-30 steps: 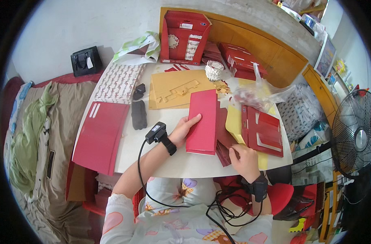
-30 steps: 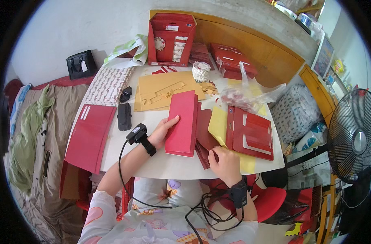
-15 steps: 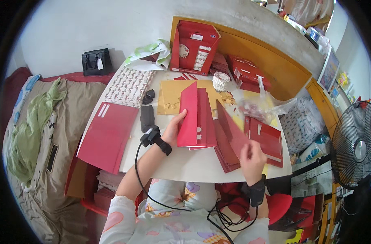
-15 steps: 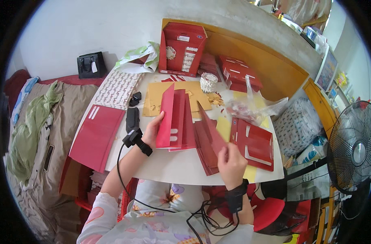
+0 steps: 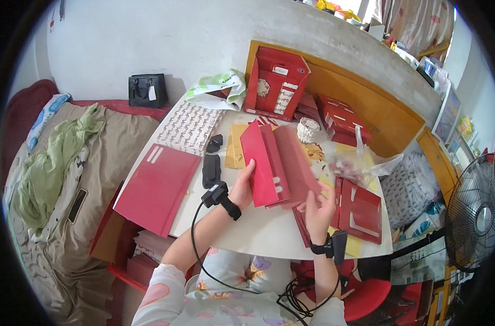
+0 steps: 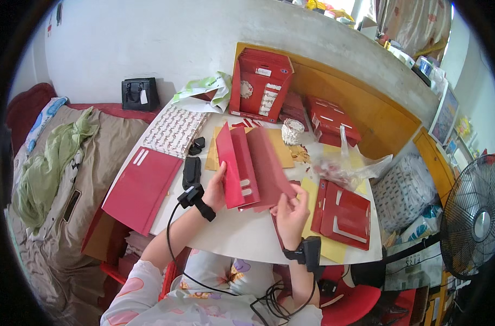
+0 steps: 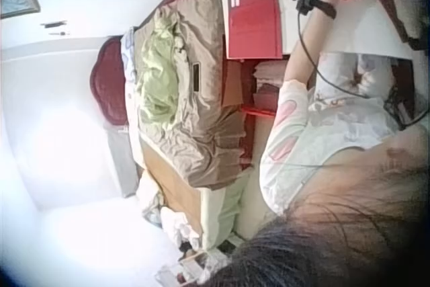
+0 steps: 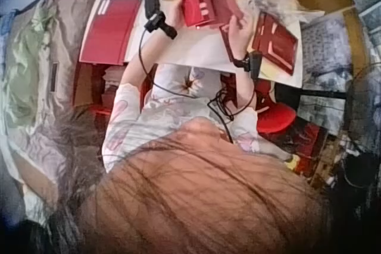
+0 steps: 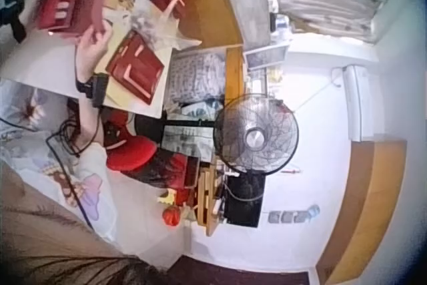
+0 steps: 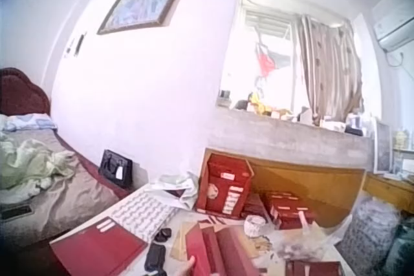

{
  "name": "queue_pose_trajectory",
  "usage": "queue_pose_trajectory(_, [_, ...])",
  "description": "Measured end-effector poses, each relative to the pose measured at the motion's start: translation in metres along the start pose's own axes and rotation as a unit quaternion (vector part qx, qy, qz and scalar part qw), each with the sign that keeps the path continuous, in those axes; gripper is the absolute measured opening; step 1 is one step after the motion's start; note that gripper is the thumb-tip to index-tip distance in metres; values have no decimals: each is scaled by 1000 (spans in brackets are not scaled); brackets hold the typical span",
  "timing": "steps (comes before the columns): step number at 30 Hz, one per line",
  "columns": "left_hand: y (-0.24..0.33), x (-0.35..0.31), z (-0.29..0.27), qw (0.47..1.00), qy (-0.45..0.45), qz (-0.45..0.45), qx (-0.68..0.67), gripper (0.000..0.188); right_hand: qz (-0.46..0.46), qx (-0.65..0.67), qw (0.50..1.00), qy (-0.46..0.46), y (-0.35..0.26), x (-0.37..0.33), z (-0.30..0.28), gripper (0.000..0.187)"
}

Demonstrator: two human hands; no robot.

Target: Assembling red gift wallets and inserting cards/decorative elements.

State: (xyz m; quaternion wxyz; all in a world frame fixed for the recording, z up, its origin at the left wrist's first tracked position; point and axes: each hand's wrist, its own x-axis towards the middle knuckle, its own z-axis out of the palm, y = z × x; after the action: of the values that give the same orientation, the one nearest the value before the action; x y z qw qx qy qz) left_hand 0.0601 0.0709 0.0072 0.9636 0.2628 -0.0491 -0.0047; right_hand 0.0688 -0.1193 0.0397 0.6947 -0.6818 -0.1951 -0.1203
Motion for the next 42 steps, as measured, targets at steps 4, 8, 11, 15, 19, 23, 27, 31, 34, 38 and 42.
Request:
queue_pose_trajectory(4, [-5,3,6,979,97,132,117,39,-159,-207,964,-50,5,-1,7,18])
queue_pose_trajectory(8, [0,-1,16,883,82,277,369,55,-206,-294,924,-134,8,0,1,24])
queue_pose_trajectory(11, [5,-12,34,847,11,385,367,66,-162,-244,934,-203,7,2,-6,38])
queue_pose_trajectory(15, [2,-26,24,841,-47,267,468,56,-72,62,971,-218,-1,6,11,55])
queue_pose_trajectory(19, [-7,-38,16,764,-115,294,562,60,-27,134,963,-232,14,-3,19,57])
queue_pose_trajectory(23, [-12,-50,14,776,-88,290,553,46,-119,59,968,-215,26,-15,26,49])
queue_pose_trajectory(27, [-20,-51,9,858,-48,243,450,51,-141,-14,972,-188,40,-21,30,47])
queue_pose_trajectory(31, [-14,-44,15,774,-43,355,522,60,-73,36,977,-197,40,-21,35,47])
queue_pose_trajectory(34, [-7,-38,32,745,-52,411,523,61,-82,-33,978,-188,45,-22,33,47])
queue_pose_trajectory(38, [19,-35,56,611,-57,475,630,44,-100,-9,979,-180,46,-24,35,45])
queue_pose_trajectory(42, [24,-33,64,592,-66,481,643,27,-104,-26,974,-197,40,-21,35,47])
